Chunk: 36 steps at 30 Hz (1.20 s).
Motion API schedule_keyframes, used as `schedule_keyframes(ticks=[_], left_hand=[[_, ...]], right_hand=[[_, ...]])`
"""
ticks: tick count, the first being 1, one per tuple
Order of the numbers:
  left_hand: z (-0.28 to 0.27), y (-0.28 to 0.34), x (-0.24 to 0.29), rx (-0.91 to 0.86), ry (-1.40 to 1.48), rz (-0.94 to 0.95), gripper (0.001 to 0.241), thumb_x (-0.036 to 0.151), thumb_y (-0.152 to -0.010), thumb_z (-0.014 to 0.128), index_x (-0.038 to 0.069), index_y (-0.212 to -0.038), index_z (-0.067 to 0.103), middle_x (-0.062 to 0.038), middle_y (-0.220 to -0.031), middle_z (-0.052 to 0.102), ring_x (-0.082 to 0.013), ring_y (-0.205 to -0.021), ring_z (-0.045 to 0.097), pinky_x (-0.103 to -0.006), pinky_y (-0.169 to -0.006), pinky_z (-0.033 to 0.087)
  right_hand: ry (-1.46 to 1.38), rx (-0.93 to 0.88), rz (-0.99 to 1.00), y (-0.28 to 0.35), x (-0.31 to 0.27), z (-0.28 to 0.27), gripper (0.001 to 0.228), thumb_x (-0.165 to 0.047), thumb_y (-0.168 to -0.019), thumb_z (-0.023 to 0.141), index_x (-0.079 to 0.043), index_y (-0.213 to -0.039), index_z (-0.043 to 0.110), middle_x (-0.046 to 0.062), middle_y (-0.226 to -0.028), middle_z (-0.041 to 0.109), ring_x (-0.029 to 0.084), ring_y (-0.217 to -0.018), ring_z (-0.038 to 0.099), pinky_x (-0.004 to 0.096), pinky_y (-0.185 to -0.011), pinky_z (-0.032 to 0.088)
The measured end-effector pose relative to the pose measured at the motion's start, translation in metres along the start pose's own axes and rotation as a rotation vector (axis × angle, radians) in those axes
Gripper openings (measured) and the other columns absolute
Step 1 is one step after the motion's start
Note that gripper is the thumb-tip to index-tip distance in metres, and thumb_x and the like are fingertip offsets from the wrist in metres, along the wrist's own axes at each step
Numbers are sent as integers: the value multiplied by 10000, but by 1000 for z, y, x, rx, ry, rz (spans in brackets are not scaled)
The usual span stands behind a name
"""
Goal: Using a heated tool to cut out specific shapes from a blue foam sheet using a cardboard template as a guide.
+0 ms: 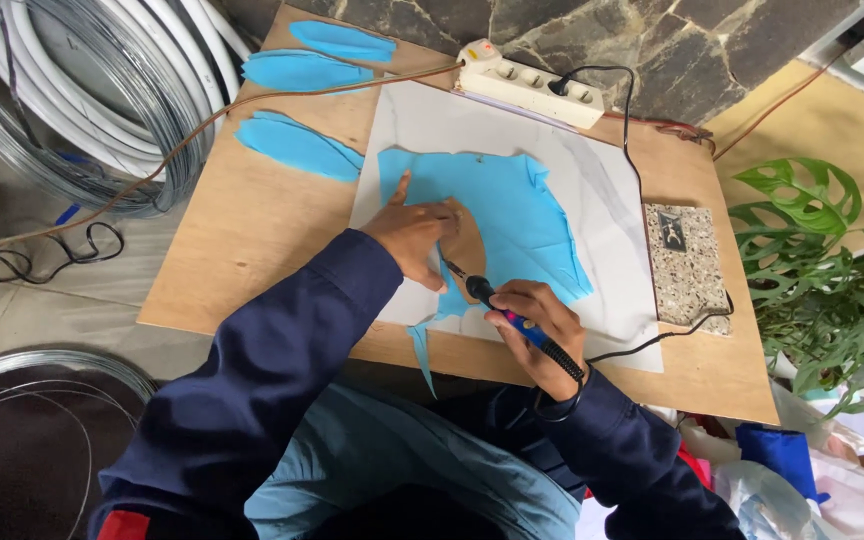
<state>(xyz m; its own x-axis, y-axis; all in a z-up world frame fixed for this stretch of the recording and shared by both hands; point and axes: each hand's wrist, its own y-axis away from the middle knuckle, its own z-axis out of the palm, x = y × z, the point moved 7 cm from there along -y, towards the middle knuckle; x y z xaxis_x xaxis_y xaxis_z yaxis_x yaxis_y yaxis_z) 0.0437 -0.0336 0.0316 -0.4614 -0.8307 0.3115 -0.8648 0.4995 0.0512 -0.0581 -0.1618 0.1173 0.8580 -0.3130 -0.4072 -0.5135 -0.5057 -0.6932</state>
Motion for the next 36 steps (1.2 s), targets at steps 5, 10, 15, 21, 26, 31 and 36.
schedule_keyframes(ticks=[5, 10, 15, 21, 26, 31, 36], left_hand=[[7, -5, -2, -20, -28, 21, 685, 547, -594, 632, 156, -1145, 519, -2, -1321, 437, -193, -1289, 306, -620, -1036, -118], [9, -7, -4, -27, -31, 17, 708, 557, -590, 633, 163, -1163, 503, 6, -1348, 407, -189, -1296, 292, -620, -1033, -117], [9, -8, -4, -38, -58, 14, 770, 587, -589, 627, 163, -1211, 464, 11, -1352, 399, -178, -1300, 281, -619, -1029, -122], [10, -8, -3, -47, -65, 16, 763, 588, -603, 624, 150, -1207, 466, -1, -1342, 411, -184, -1298, 284, -627, -1026, -115], [12, -10, -5, -87, -86, 0, 748, 591, -607, 623, 176, -1207, 456, 27, -1334, 411, -168, -1301, 278, -618, -1030, -129], [12, -11, -7, -100, -99, -4, 751, 587, -622, 619, 169, -1220, 444, 23, -1359, 383, -169, -1308, 263, -619, -1036, -107], [8, -6, 2, -126, -109, -32, 746, 559, -631, 621, 176, -1240, 423, 37, -1382, 348, -155, -1318, 232, -620, -1036, -108]], right_hand=[[90, -6, -51, 1, -8, 3, 119, -68, -786, 636, -27, -897, 625, 110, -849, 608, 321, -717, 633, 372, -509, 523], [82, 7, -40, 6, -4, 0, 130, -63, -777, 644, -26, -900, 628, 107, -847, 614, 307, -737, 639, 364, -529, 524], [68, 18, -6, 9, -3, -4, 126, -44, -767, 654, -15, -886, 627, 111, -829, 611, 317, -732, 637, 373, -528, 521], [80, 22, -5, 14, -5, -7, 149, -42, -767, 654, -18, -910, 620, 106, -849, 612, 319, -753, 636, 390, -534, 526], [60, 38, -14, 12, -9, -13, 141, -37, -759, 655, -16, -895, 626, 108, -831, 617, 306, -707, 636, 378, -507, 526], [17, 47, 10, 18, -5, -18, 127, -50, -761, 653, -24, -883, 631, 105, -839, 621, 287, -709, 642, 357, -510, 518], [-43, 61, 39, 20, -5, -20, 125, -60, -749, 661, -33, -869, 641, 102, -840, 628, 265, -690, 643, 349, -504, 521]])
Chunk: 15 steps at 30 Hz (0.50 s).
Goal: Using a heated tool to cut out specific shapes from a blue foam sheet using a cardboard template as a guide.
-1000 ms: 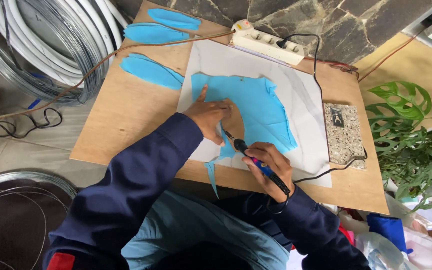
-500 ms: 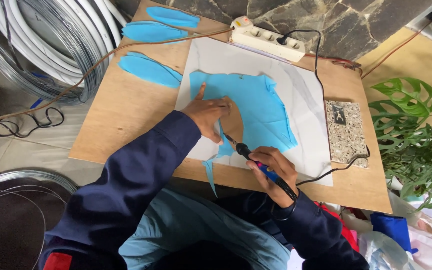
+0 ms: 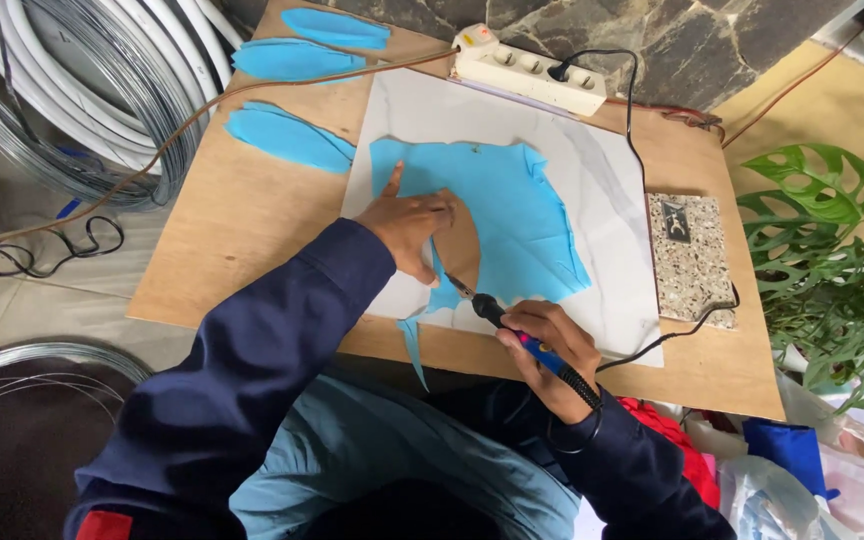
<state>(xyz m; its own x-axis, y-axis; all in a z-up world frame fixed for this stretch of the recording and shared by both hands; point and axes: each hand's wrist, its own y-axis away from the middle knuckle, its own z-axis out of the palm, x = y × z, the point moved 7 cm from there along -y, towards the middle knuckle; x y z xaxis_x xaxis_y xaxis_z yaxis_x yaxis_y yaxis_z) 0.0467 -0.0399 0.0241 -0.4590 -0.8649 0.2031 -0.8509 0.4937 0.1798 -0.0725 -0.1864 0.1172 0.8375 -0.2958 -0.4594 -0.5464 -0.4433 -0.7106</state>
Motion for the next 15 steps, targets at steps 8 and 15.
schedule_keyframes(ticks=[8, 15], left_hand=[[-15, 12, 17, 12, -115, -27, 950, 637, -596, 578, 87, -1326, 321, -37, -1378, 356, -194, -1305, 263, -606, -1025, -144], [-7, 5, 13, 30, -133, -5, 1053, 718, -558, 564, 62, -1338, 298, -44, -1370, 363, -209, -1294, 280, -629, -1019, -126]], right_hand=[[36, 10, -19, -4, -6, -1, 86, -74, -785, 634, -35, -862, 638, 107, -823, 626, 249, -614, 627, 329, -474, 490], [25, 15, -25, 4, -3, -5, 88, -52, -772, 637, -11, -850, 646, 128, -795, 632, 278, -632, 640, 329, -496, 503]])
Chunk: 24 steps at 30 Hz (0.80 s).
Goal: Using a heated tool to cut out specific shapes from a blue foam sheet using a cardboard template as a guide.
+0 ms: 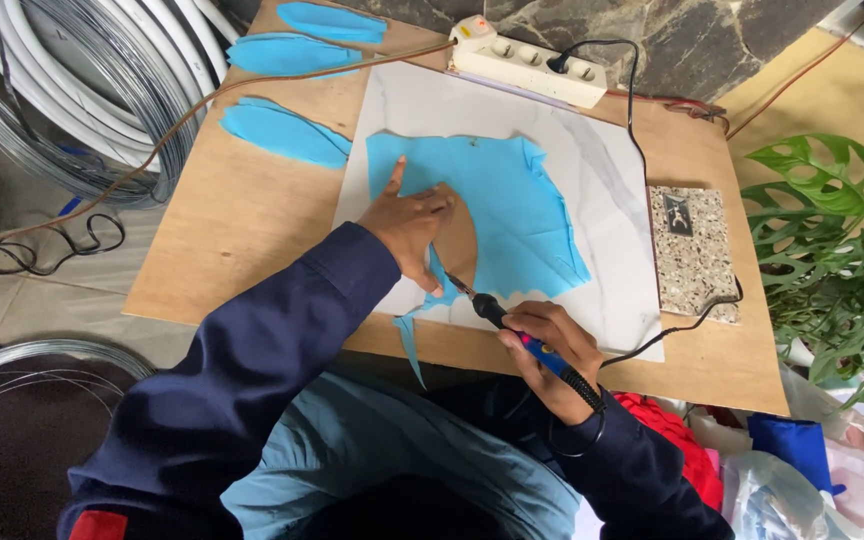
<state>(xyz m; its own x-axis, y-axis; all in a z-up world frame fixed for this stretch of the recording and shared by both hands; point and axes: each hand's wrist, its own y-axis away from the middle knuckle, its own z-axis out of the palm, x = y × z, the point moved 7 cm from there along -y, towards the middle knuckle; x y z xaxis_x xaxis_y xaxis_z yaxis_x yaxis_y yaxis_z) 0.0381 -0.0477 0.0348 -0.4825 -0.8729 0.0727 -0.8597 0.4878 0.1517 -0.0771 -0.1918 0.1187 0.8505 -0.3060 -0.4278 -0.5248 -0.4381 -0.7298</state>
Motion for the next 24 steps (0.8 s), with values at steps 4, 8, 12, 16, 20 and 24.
schedule_keyframes(ticks=[4, 8, 12, 16, 20, 24], left_hand=[[0, 0, 0, -15, 41, -6, 1022, 671, -565, 601, 72, -1336, 298, -42, -1370, 361, -202, -1303, 263, -616, -1021, -135], [1, -1, -1, -10, 35, -16, 1017, 662, -564, 608, 85, -1340, 295, -29, -1374, 358, -191, -1307, 257, -606, -1026, -138], [2, -1, -1, -12, 49, -5, 1009, 651, -558, 612, 90, -1336, 301, -33, -1378, 351, -194, -1307, 257, -612, -1022, -131], [2, -1, -2, -6, 54, -8, 985, 630, -558, 625, 99, -1328, 320, -29, -1376, 357, -194, -1301, 271, -611, -1026, -123], [5, -4, -3, 3, 63, 2, 969, 638, -558, 629, 99, -1313, 348, -35, -1379, 355, -200, -1299, 277, -615, -1028, -115], [-1, 1, 0, -6, 49, -12, 971, 629, -560, 627, 103, -1321, 335, -26, -1383, 349, -185, -1302, 269, -607, -1031, -117]], right_hand=[[-20, 14, 26, 5, 3, -2, 95, -44, -747, 661, -9, -833, 640, 127, -783, 630, 278, -641, 639, 339, -482, 499], [-40, 28, 47, 6, 4, -5, 91, -46, -744, 660, 2, -817, 636, 133, -772, 629, 269, -630, 636, 336, -482, 500], [-46, 31, 36, 7, 1, -8, 83, -48, -750, 656, 14, -802, 635, 143, -747, 621, 287, -626, 631, 339, -489, 491], [-54, 37, 58, 8, -1, -10, 89, -43, -736, 668, 17, -791, 633, 146, -736, 622, 295, -627, 635, 343, -485, 494], [-32, 40, 66, 10, -2, -13, 86, -51, -749, 657, 9, -810, 642, 136, -746, 624, 291, -628, 636, 335, -467, 491], [-50, 52, 34, 12, -1, -16, 88, -48, -742, 667, 18, -794, 639, 147, -738, 623, 311, -651, 639, 351, -496, 504]])
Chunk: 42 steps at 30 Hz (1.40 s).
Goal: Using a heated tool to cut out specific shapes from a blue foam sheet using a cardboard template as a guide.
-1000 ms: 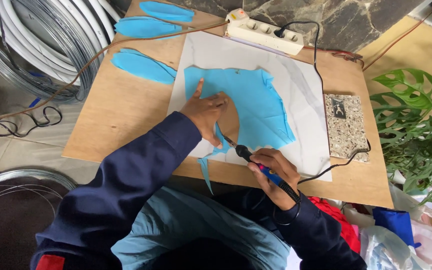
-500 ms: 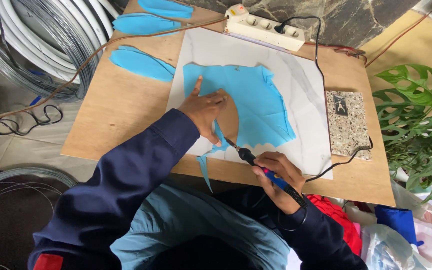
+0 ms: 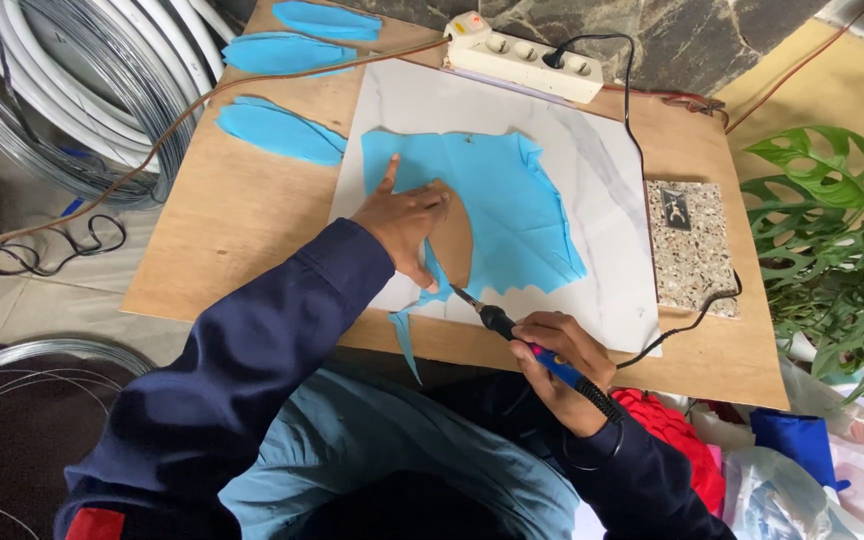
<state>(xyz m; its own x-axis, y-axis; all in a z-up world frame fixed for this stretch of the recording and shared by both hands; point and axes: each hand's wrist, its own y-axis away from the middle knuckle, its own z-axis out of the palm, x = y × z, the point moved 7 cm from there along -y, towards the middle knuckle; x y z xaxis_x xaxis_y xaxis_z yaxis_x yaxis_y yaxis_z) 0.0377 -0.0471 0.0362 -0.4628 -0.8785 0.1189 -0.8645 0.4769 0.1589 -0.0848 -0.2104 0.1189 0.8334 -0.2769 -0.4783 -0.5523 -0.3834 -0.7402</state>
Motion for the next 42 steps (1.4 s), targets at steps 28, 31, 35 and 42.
schedule_keyframes(ticks=[28, 31, 35, 42], left_hand=[[9, 0, -5, 40, 9, 35, 1002, 718, -537, 574, 106, -1299, 355, -48, -1386, 337, -206, -1306, 263, -627, -1033, -67], [8, 0, -6, 34, 17, 30, 1003, 715, -536, 578, 112, -1305, 352, -42, -1390, 334, -199, -1308, 259, -620, -1033, -75], [9, -1, -6, 6, 32, 21, 999, 723, -541, 569, 122, -1308, 348, -31, -1407, 306, -195, -1319, 233, -604, -1035, -95], [7, 1, -6, 11, 36, 23, 1026, 734, -535, 579, 121, -1320, 332, -34, -1408, 305, -196, -1319, 234, -602, -1034, -97]], right_hand=[[11, 9, -66, -20, 8, 25, 112, -56, -768, 650, -1, -866, 646, 121, -805, 626, 310, -733, 645, 392, -594, 535], [6, -17, -68, -22, 9, 31, 101, -48, -798, 623, 1, -885, 631, 118, -815, 620, 315, -748, 641, 397, -602, 537], [52, -42, -53, -20, 13, 35, 119, -47, -764, 660, -11, -874, 626, 110, -814, 608, 299, -727, 640, 381, -571, 531], [58, -62, -59, -22, 9, 36, 108, -46, -774, 647, -12, -876, 629, 116, -819, 612, 305, -715, 640, 370, -564, 529]])
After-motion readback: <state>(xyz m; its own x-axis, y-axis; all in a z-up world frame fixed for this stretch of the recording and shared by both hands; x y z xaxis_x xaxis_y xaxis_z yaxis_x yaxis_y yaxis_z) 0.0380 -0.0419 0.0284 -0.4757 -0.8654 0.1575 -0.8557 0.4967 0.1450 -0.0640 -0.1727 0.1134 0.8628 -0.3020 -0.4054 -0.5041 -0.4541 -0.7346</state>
